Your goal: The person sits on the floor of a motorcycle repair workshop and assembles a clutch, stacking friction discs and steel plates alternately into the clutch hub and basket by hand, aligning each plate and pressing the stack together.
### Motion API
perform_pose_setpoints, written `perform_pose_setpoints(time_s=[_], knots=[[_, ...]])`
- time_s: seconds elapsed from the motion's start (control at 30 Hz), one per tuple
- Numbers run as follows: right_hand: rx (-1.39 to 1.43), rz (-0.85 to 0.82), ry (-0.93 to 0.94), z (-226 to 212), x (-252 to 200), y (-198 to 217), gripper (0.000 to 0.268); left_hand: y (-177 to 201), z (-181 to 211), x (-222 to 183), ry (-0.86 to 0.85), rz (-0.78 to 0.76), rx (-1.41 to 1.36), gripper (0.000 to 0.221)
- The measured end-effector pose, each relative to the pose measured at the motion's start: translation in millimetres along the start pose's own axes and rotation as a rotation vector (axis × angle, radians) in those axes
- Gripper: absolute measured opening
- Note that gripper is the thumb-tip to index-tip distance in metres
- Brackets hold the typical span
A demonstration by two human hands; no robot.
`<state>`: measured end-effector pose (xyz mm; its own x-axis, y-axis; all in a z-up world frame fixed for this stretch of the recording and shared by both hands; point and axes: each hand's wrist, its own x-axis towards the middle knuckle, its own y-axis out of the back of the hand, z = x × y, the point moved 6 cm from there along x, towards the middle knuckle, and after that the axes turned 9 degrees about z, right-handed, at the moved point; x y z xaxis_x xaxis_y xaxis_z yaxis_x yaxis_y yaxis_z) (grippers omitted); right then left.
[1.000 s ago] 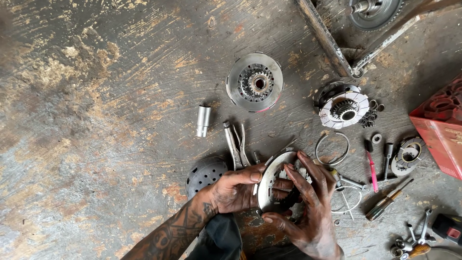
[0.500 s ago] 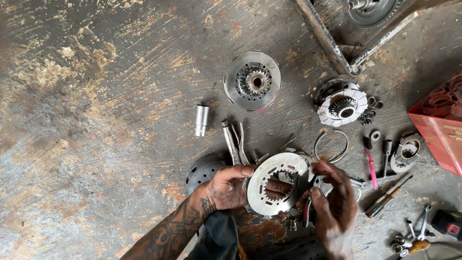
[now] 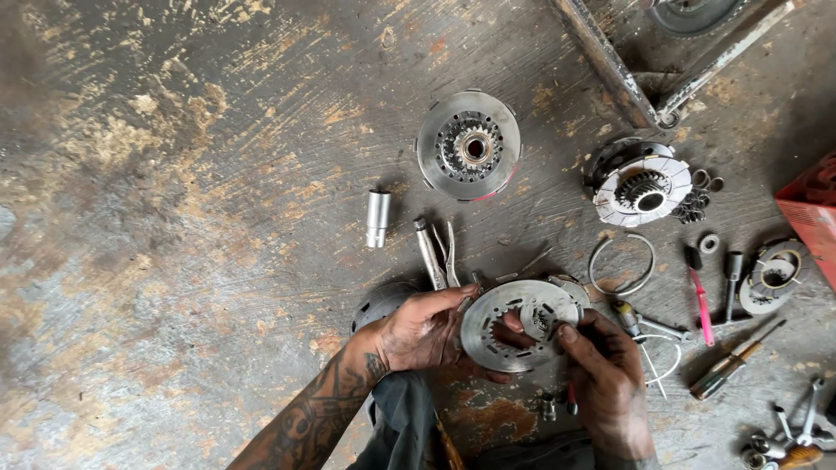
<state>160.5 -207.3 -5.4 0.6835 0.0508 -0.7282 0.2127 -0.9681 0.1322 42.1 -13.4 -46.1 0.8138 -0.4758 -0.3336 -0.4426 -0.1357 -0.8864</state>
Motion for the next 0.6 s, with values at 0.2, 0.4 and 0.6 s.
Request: perform_pose_setpoints(time_s=[0.2, 0.4, 0.6], knots=[[0.138, 0.035, -0.045, -8, 11, -7, 0.015, 8, 27, -1, -0.317, 0.216, 0.469, 0.049], [0.21, 0.094, -0.073, -3, 23, -14, 0.022, -16, 56, -23, -0.552, 0.417, 0.731, 0.038], [0.207, -0.023, -0.005, -1, 19, -30, 0.022, -31, 68, -33, -0.582, 0.602, 0.928, 0.021]])
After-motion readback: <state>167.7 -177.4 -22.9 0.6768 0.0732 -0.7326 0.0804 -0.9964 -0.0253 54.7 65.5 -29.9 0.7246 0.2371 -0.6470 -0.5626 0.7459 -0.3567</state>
